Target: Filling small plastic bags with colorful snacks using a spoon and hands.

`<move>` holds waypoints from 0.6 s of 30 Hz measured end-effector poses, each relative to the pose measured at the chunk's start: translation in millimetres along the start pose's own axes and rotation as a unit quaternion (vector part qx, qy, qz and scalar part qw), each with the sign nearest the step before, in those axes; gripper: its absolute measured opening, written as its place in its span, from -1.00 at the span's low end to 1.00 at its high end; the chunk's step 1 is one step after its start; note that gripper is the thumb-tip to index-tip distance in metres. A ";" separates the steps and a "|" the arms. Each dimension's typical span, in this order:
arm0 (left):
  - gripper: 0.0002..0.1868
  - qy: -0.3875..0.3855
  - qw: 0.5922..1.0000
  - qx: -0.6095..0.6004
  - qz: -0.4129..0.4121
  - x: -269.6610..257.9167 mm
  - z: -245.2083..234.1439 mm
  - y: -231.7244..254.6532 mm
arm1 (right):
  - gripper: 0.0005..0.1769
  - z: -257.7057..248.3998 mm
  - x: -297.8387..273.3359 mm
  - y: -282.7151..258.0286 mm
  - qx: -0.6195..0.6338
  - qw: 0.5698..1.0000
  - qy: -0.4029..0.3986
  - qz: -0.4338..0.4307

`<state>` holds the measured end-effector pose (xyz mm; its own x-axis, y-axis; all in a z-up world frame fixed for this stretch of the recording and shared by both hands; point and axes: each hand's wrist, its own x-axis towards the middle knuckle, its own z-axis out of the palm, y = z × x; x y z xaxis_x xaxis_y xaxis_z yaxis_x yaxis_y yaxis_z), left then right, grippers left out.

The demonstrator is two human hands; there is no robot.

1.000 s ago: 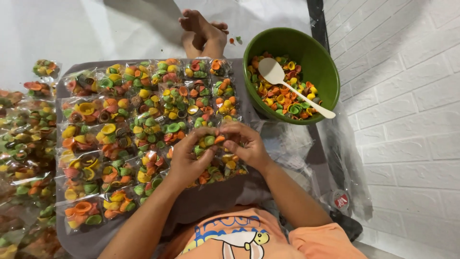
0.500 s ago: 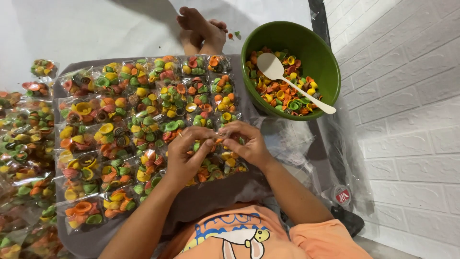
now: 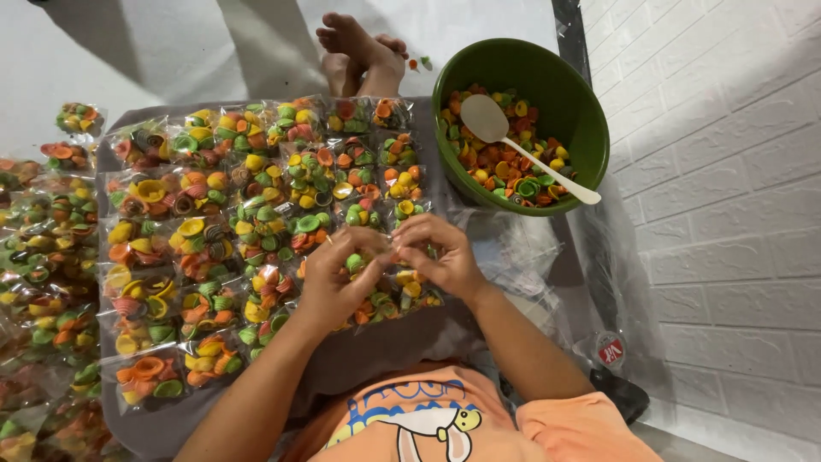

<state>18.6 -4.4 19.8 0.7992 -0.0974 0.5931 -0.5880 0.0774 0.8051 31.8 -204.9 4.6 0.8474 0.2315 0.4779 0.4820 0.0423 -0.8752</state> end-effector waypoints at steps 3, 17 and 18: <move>-0.81 -0.019 1.000 0.013 -0.011 -1.3 -2.4 -3.0 | -0.80 1.2 -0.3 -3.9 -0.007 1.000 -0.014 -0.015; -0.68 -0.029 0.996 -0.017 -0.088 -7.6 -1.7 0.3 | -0.87 5.0 3.7 -6.1 0.003 0.999 -0.010 -0.049; -0.70 -0.023 0.996 -0.006 -0.081 -8.8 -0.8 -2.2 | -0.80 5.2 3.3 -6.2 0.009 0.999 -0.015 -0.045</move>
<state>12.9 -2.9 12.8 0.8765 -0.1552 0.4557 -0.4505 0.0692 0.8901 30.5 -199.4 11.1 0.7937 0.2546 0.5525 0.5518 0.0809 -0.8300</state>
